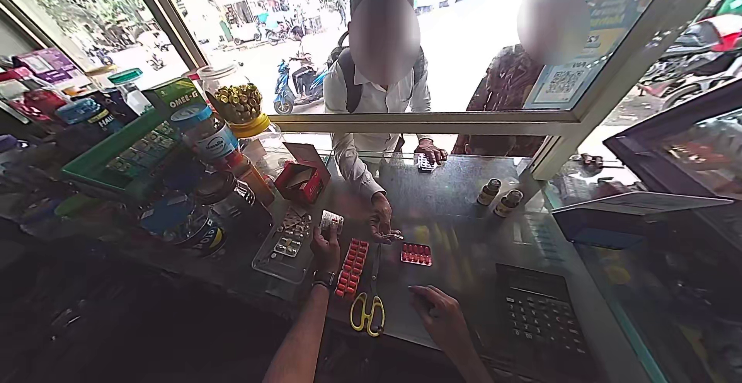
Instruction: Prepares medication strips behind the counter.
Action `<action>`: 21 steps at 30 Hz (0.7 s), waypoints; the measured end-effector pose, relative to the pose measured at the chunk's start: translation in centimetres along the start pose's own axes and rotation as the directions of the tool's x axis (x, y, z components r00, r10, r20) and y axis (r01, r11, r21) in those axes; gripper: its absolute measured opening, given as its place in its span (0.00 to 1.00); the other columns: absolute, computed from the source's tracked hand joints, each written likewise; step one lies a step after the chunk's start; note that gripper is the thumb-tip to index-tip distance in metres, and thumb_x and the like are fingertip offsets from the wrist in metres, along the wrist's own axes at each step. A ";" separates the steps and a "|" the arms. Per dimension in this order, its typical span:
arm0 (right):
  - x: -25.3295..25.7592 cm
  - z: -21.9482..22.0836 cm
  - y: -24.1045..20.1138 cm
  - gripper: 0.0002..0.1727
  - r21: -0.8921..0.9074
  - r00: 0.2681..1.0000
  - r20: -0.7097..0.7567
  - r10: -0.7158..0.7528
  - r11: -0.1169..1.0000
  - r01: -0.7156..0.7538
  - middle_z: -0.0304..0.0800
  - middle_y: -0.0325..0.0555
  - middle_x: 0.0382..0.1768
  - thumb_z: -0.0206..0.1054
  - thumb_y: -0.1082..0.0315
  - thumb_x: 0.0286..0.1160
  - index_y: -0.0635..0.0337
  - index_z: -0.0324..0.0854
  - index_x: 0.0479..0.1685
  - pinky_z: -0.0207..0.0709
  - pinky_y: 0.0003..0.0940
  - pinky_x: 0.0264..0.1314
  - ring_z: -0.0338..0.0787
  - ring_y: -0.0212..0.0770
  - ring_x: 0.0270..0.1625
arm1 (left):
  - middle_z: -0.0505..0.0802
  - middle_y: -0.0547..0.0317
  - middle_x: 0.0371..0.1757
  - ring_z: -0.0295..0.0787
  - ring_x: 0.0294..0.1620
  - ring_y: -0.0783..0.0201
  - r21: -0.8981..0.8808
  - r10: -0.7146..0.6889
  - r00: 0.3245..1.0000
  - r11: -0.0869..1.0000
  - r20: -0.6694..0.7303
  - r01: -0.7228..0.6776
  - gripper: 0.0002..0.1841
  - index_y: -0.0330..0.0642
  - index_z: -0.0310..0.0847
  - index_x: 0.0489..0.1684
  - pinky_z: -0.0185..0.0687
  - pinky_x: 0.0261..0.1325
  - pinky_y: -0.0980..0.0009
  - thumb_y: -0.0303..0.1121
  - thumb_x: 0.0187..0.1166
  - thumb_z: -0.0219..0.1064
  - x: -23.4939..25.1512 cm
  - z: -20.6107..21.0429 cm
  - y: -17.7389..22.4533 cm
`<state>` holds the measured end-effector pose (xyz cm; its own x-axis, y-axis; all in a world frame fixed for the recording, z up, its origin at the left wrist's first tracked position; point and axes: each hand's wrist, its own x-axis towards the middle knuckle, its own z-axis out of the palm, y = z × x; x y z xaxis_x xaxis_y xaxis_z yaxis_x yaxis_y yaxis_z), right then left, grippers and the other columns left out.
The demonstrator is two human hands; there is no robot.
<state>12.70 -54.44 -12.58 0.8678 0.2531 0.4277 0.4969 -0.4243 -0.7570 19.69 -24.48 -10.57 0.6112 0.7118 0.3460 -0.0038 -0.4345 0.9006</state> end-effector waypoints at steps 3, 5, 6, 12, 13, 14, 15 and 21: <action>0.0 0.1 0.0 0.13 0.009 1.000 0.002 0.000 1.000 0.000 0.93 0.33 0.34 0.67 0.57 0.73 0.51 0.95 0.46 0.81 0.15 0.34 0.86 0.19 0.30 | 0.94 0.42 0.45 0.95 0.45 0.58 0.012 0.005 1.000 1.000 -0.006 -0.005 0.24 0.26 0.77 0.68 0.89 0.57 0.57 0.38 0.82 0.69 0.0 -0.1 0.1; 0.0 0.1 0.1 0.13 0.009 1.000 0.001 -0.004 1.000 0.004 0.93 0.33 0.34 0.68 0.57 0.73 0.51 0.95 0.46 0.81 0.15 0.34 0.86 0.19 0.30 | 0.94 0.43 0.44 0.95 0.43 0.60 0.012 0.003 1.000 1.000 -0.009 -0.003 0.23 0.26 0.78 0.66 0.89 0.56 0.58 0.37 0.82 0.69 0.0 -0.1 0.0; 0.1 0.1 0.1 0.13 0.012 1.000 0.000 -0.007 1.000 0.007 0.93 0.32 0.34 0.68 0.57 0.73 0.51 0.95 0.46 0.81 0.14 0.34 0.86 0.19 0.30 | 0.95 0.43 0.44 0.95 0.43 0.59 0.010 0.001 1.000 1.000 -0.007 -0.001 0.22 0.26 0.78 0.66 0.89 0.56 0.58 0.37 0.82 0.68 0.1 0.0 0.0; 0.2 0.1 0.1 0.13 0.039 1.000 0.003 0.006 0.999 -0.006 0.94 0.33 0.35 0.68 0.58 0.72 0.51 0.95 0.45 0.82 0.15 0.35 0.87 0.20 0.31 | 0.94 0.45 0.42 0.93 0.39 0.66 -0.135 0.007 0.998 0.991 -0.058 -0.015 0.20 0.23 0.79 0.63 0.90 0.51 0.67 0.32 0.80 0.69 -0.5 -0.3 1.0; 0.3 0.0 0.1 0.13 0.039 1.000 0.004 0.000 0.999 0.000 0.94 0.33 0.35 0.68 0.58 0.72 0.51 0.95 0.45 0.82 0.16 0.36 0.88 0.20 0.31 | 0.93 0.49 0.39 0.92 0.35 0.69 -0.224 -0.013 0.996 0.975 -0.090 -0.007 0.18 0.24 0.79 0.61 0.91 0.46 0.70 0.29 0.80 0.69 -0.8 -0.8 2.1; 0.5 0.0 0.1 0.13 0.044 1.000 0.001 -0.005 0.999 0.004 0.95 0.34 0.35 0.68 0.59 0.72 0.52 0.95 0.44 0.82 0.17 0.36 0.88 0.21 0.32 | 0.93 0.52 0.39 0.92 0.34 0.70 -0.332 -0.044 0.992 0.943 -0.120 0.002 0.16 0.24 0.78 0.61 0.92 0.43 0.72 0.26 0.81 0.67 -1.1 -1.9 3.8; 0.4 0.0 0.1 0.13 0.050 1.000 0.002 -0.003 0.999 0.003 0.95 0.35 0.35 0.68 0.59 0.71 0.52 0.95 0.44 0.83 0.18 0.37 0.89 0.22 0.33 | 0.93 0.54 0.39 0.92 0.34 0.70 -0.422 -0.076 0.985 0.907 -0.156 0.004 0.14 0.26 0.77 0.61 0.92 0.42 0.71 0.25 0.82 0.66 -1.7 -3.6 5.5; 0.4 0.3 0.4 0.15 0.057 1.000 -0.018 -0.020 0.998 0.021 0.95 0.38 0.35 0.66 0.57 0.71 0.53 0.95 0.44 0.83 0.20 0.37 0.89 0.25 0.32 | 0.88 0.61 0.36 0.90 0.36 0.68 -0.513 -0.165 0.773 0.827 -0.612 -0.230 0.11 0.34 0.74 0.52 0.87 0.44 0.72 0.29 0.91 0.46 -3.3 -22.5 13.5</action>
<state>13.22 -54.24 -12.84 0.8575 0.2455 0.4521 0.5139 -0.3688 -0.7745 -0.25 -20.28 6.35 -0.0113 0.9600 0.2799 -0.5497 -0.2397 0.8002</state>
